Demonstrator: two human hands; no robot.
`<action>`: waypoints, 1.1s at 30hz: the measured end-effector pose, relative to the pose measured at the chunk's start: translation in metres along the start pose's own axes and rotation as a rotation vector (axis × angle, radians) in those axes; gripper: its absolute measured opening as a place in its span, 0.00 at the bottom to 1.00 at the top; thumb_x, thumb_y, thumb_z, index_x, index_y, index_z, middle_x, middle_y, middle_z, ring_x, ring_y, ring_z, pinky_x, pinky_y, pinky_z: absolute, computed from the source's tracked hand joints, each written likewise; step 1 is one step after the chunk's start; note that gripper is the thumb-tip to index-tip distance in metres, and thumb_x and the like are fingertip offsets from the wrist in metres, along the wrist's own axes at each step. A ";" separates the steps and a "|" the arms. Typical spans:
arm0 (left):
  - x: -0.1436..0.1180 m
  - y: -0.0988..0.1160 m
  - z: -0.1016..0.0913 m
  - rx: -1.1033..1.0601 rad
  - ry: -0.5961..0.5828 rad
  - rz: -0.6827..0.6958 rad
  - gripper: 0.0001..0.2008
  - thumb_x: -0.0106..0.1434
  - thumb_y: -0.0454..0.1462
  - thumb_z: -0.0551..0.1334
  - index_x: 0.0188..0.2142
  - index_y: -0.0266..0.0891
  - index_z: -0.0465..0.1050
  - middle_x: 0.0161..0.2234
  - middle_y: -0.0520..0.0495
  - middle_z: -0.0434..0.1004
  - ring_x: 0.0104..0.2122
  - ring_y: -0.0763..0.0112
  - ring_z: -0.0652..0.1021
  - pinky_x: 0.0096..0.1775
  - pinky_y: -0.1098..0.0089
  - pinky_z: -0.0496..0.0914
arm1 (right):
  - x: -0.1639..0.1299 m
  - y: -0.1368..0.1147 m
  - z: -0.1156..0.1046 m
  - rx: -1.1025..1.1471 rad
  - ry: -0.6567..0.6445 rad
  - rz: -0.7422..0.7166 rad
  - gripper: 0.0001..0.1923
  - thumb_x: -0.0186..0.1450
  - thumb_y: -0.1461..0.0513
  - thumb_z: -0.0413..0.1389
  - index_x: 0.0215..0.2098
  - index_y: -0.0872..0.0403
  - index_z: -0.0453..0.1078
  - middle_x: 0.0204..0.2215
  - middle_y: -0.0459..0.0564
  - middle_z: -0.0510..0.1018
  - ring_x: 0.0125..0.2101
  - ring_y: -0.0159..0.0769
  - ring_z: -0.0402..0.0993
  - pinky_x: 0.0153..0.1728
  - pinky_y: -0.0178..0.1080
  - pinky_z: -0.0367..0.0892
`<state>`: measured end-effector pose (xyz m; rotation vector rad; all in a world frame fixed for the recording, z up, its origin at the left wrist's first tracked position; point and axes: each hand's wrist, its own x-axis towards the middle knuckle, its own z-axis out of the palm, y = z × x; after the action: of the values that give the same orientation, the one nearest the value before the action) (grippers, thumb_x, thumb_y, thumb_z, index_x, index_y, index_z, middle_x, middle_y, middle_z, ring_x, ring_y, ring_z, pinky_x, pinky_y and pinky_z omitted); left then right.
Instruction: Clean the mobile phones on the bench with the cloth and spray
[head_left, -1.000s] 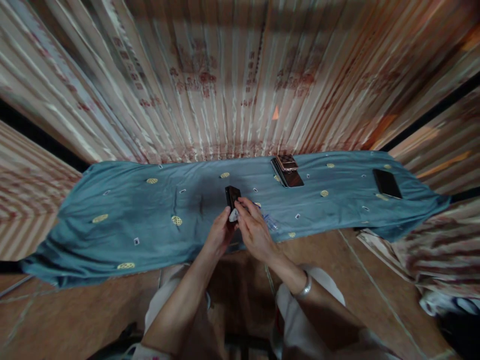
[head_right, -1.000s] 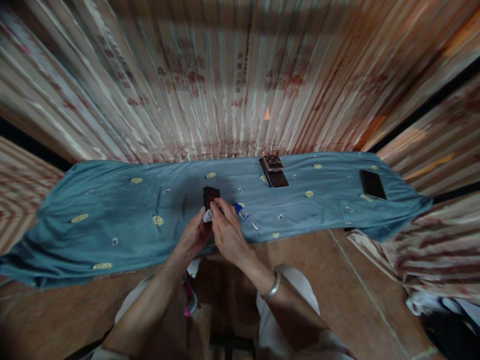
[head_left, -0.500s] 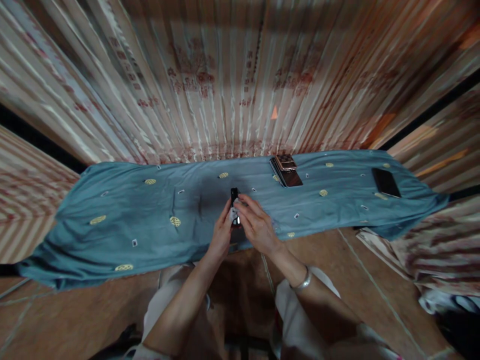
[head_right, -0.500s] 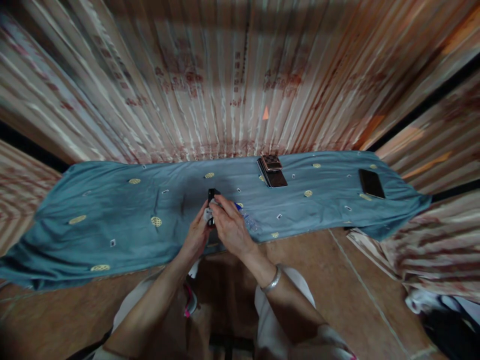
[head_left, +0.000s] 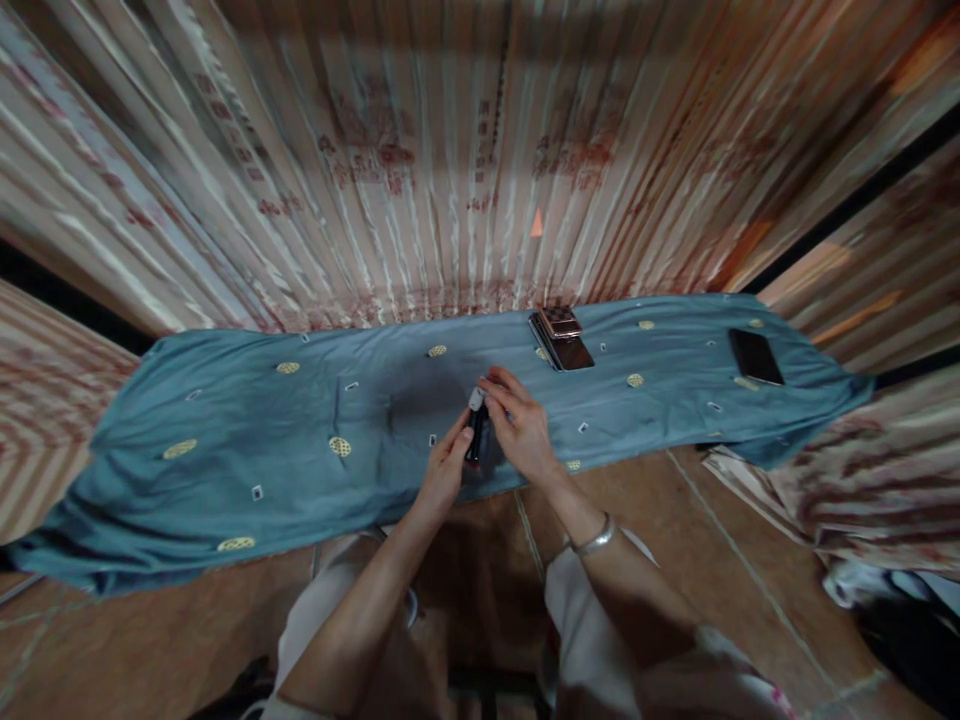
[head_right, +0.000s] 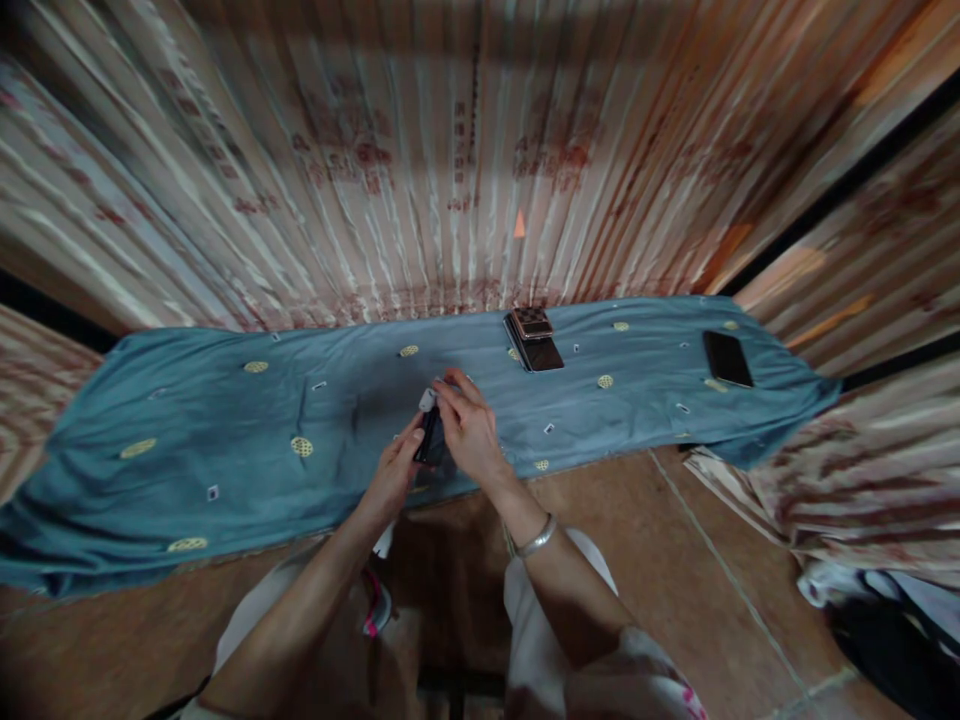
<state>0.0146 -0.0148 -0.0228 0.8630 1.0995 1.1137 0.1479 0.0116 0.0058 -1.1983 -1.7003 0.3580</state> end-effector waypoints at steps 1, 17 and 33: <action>-0.002 0.003 0.001 -0.049 -0.026 -0.015 0.29 0.56 0.50 0.64 0.55 0.40 0.72 0.51 0.43 0.76 0.36 0.64 0.77 0.26 0.71 0.70 | 0.000 0.002 0.001 0.027 0.009 0.028 0.17 0.69 0.62 0.47 0.50 0.53 0.74 0.55 0.56 0.72 0.56 0.40 0.69 0.58 0.44 0.65; 0.005 0.019 -0.006 -0.455 0.061 -0.034 0.23 0.53 0.39 0.69 0.50 0.41 0.75 0.47 0.46 0.78 0.39 0.71 0.77 0.37 0.73 0.71 | -0.025 -0.027 0.017 0.046 -0.169 -0.017 0.22 0.71 0.60 0.44 0.62 0.55 0.63 0.63 0.58 0.64 0.63 0.39 0.59 0.63 0.46 0.58; 0.007 0.023 -0.012 -0.474 -0.012 -0.080 0.17 0.56 0.45 0.64 0.41 0.37 0.75 0.35 0.47 0.80 0.31 0.71 0.77 0.31 0.73 0.72 | -0.026 -0.003 0.019 0.013 -0.157 -0.040 0.21 0.70 0.64 0.44 0.59 0.52 0.67 0.61 0.56 0.67 0.60 0.40 0.64 0.60 0.46 0.63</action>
<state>-0.0024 -0.0022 -0.0061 0.4476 0.8025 1.2322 0.1312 -0.0065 -0.0157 -1.1496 -1.8510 0.4478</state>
